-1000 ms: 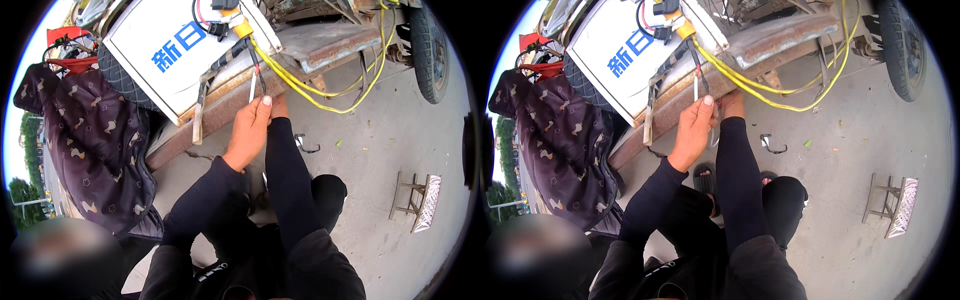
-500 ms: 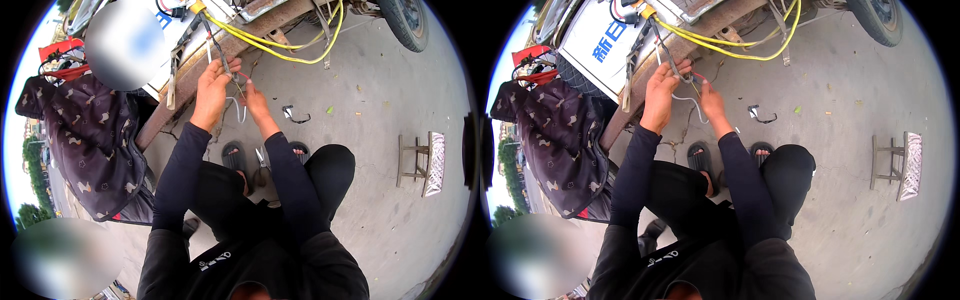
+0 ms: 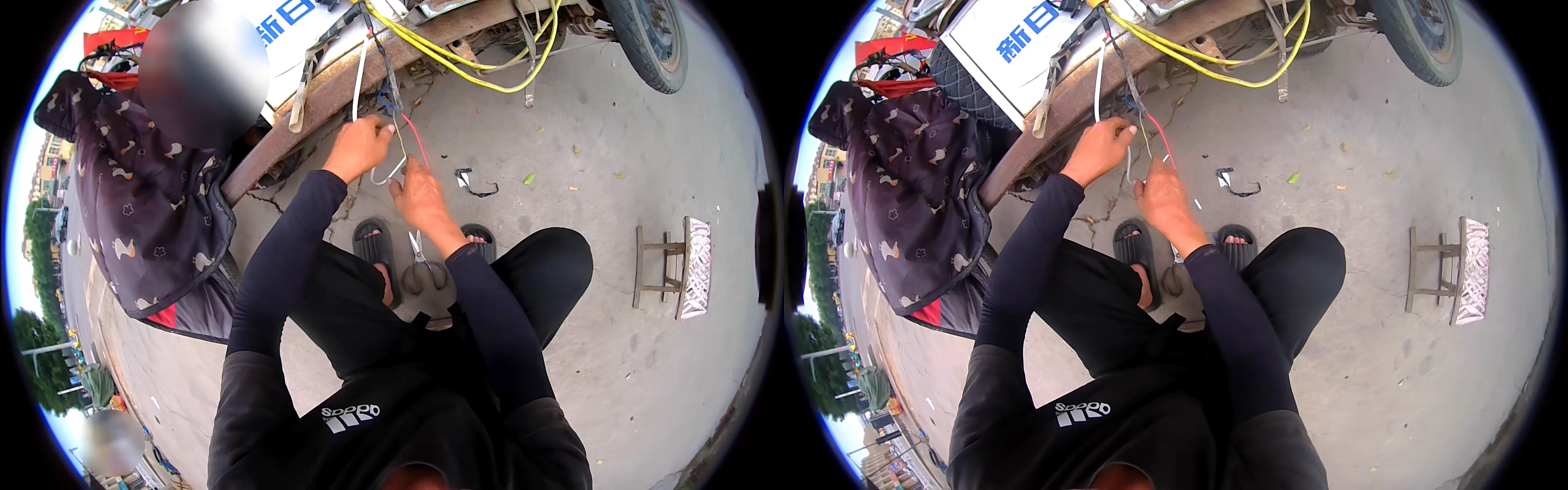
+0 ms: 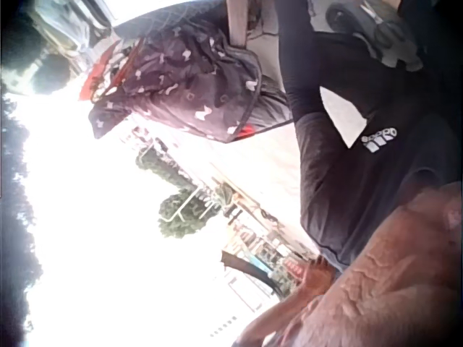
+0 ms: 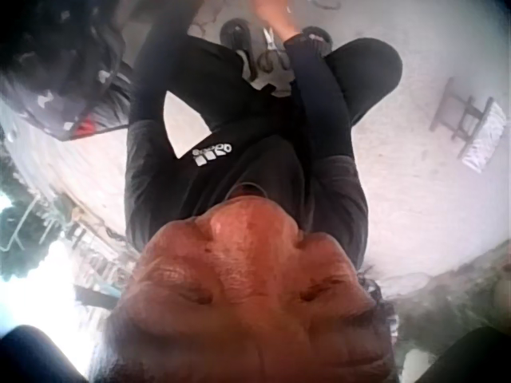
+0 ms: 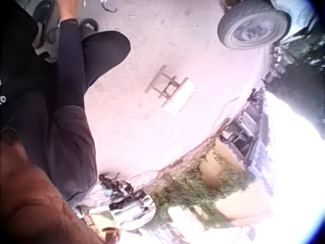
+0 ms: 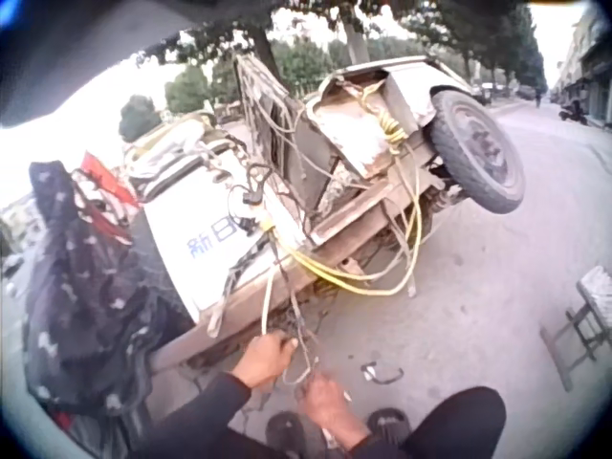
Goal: The person sits on the ground and uses pliers to strip insulation from several colored wires. They twist the exposed strands together and wrap the connections with electrical tape.
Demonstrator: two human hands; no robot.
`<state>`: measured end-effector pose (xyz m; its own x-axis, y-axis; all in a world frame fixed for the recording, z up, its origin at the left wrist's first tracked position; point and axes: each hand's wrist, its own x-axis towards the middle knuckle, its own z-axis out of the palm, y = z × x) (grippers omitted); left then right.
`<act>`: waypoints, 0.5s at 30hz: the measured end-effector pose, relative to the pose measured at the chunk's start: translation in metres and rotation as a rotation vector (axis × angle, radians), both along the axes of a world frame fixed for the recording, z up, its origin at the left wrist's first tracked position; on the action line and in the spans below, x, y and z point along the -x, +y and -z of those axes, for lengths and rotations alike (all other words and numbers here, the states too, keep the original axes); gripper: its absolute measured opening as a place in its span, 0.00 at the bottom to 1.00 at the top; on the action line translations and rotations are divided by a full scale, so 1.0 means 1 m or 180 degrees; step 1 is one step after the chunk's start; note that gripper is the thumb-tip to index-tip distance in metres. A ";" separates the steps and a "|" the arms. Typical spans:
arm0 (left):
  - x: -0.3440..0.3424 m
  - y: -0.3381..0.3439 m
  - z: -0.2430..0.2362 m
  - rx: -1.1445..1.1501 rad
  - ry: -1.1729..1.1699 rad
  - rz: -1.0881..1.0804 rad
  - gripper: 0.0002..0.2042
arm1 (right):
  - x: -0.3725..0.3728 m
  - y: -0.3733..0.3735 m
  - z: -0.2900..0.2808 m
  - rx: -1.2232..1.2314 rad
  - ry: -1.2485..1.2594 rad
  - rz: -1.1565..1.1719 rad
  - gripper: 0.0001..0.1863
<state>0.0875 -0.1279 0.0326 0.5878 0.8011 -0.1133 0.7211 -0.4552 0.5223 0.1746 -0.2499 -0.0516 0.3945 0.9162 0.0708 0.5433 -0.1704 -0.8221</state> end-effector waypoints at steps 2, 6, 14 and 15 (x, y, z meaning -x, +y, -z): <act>0.019 0.019 0.043 0.0709 -0.0666 -0.0463 0.21 | 0.029 -0.005 -0.014 -0.0072 0.0422 -0.0173 0.18; 0.029 0.014 0.058 0.2014 -0.1888 -0.0863 0.20 | 0.052 0.004 -0.011 0.0031 0.0791 -0.0280 0.19; 0.070 0.032 0.067 0.2247 -0.2207 -0.1117 0.13 | 0.040 0.095 -0.024 0.0074 -0.0763 0.0115 0.16; 0.073 0.034 0.064 0.2228 -0.2149 -0.1111 0.13 | 0.036 0.103 -0.022 0.0077 -0.0730 -0.0076 0.16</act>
